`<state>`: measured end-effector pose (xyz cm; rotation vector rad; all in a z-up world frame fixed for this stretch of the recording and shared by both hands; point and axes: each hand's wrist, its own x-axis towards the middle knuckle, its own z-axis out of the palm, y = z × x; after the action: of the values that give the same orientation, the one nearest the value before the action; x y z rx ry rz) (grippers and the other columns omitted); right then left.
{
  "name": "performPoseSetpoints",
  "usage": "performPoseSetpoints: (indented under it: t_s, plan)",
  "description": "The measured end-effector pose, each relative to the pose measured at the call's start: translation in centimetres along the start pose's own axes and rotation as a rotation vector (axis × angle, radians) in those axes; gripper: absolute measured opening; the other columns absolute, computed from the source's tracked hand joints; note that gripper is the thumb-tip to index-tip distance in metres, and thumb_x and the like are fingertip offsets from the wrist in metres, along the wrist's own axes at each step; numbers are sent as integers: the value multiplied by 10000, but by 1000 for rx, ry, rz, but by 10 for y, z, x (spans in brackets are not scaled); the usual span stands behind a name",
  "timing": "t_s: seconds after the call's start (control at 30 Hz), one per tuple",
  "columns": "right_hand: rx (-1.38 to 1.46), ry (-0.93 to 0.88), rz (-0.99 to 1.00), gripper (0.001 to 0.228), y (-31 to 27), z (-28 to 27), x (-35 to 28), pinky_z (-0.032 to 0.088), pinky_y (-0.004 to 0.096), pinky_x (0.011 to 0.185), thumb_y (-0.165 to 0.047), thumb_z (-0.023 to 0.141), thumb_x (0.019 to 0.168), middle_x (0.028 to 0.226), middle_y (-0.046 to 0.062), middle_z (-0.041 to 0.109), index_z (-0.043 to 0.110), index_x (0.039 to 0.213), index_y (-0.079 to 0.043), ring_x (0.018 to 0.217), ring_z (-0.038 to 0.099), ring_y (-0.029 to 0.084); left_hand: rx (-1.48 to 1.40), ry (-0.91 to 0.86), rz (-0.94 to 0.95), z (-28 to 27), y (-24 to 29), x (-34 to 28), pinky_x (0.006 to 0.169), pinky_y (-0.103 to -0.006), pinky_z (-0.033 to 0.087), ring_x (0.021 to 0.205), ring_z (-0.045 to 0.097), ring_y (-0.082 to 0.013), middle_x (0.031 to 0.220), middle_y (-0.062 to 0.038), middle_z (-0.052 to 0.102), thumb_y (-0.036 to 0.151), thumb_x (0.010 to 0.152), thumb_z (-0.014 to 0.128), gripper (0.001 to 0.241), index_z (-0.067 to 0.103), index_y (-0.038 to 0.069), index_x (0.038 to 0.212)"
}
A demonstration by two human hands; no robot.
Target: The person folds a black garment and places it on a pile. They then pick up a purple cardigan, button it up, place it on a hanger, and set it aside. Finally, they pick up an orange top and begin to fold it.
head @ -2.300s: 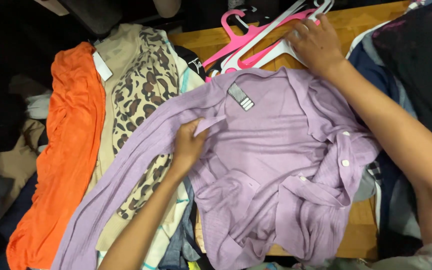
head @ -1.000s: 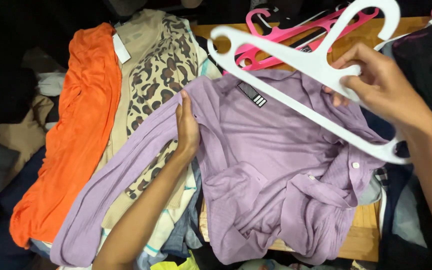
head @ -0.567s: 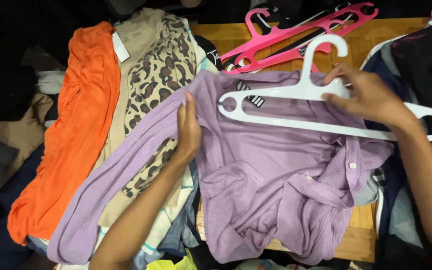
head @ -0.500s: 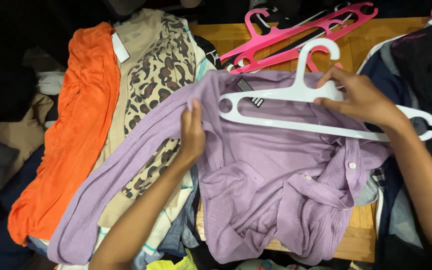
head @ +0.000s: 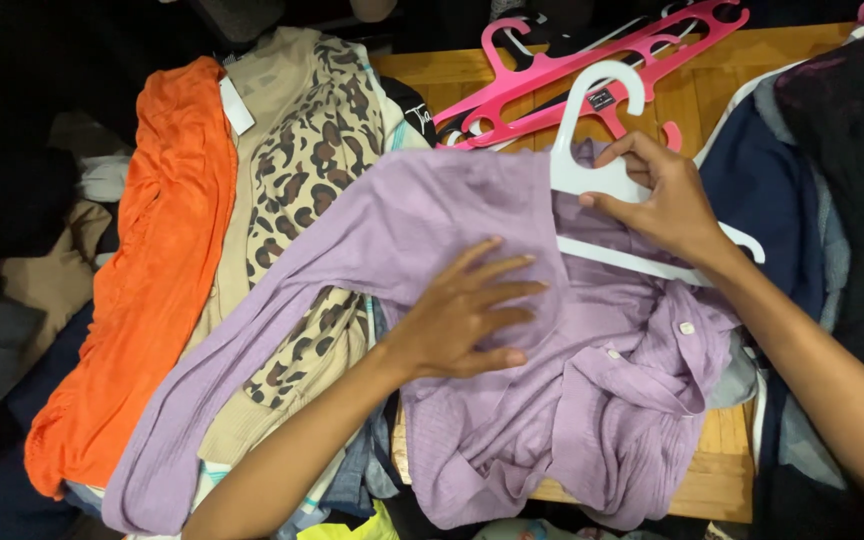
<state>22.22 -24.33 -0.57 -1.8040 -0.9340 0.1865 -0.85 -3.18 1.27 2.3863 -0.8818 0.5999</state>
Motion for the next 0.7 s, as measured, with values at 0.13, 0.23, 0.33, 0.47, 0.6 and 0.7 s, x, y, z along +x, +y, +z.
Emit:
performPoseSetpoints:
  t_s: [0.13, 0.23, 0.33, 0.47, 0.6, 0.7]
  plan:
    - [-29, 21, -79, 481, -14, -1, 0, 551, 340, 756, -83, 886, 813, 1006, 171, 728, 637, 1225, -65, 895, 713, 223, 51, 308, -137, -14, -16, -5, 1118, -578, 415, 1164, 671, -294, 1067, -66, 741, 502, 1013, 526, 460, 679, 99, 852]
    - [-13, 35, -93, 558, -43, 2, -1, 550, 327, 807, -58, 900, 779, 1038, 163, 738, 613, 1257, -67, 930, 715, 208, 454, 507, -324, -31, -27, -8, 1035, -563, 427, 1081, 617, -347, 1022, -85, 679, 423, 1038, 529, 343, 634, 121, 914]
    - [8, 40, -162, 528, -59, 5, -5, 499, 262, 633, -19, 878, 785, 859, 157, 702, 573, 1215, -28, 707, 653, 165, 532, 559, -589, -49, -30, -8, 1088, -539, 324, 1244, 464, -327, 1242, -100, 554, 328, 1067, 415, 315, 577, 90, 1195]
    - [-11, 79, -212, 560, -52, 1, -3, 473, 237, 590, -43, 885, 813, 807, 153, 666, 528, 1243, -15, 633, 604, 156, 237, 598, -845, -44, -63, -35, 890, -436, 369, 897, 559, -296, 912, -46, 559, 315, 1112, 400, 277, 570, 124, 1006]
    - [24, 108, -210, 595, -45, -5, -4, 444, 208, 556, -19, 882, 795, 814, 130, 663, 492, 1245, -4, 601, 591, 130, 108, 717, -927, -37, -82, -47, 892, -415, 337, 792, 546, -238, 784, -34, 562, 314, 1125, 444, 314, 547, 133, 890]
    - [22, 115, -232, 574, -34, -8, -6, 436, 208, 551, -23, 875, 823, 790, 137, 649, 486, 1244, 9, 581, 578, 143, 129, 779, -909, -63, -67, -37, 841, -381, 363, 743, 493, -189, 733, -35, 515, 292, 1127, 465, 325, 518, 127, 851]
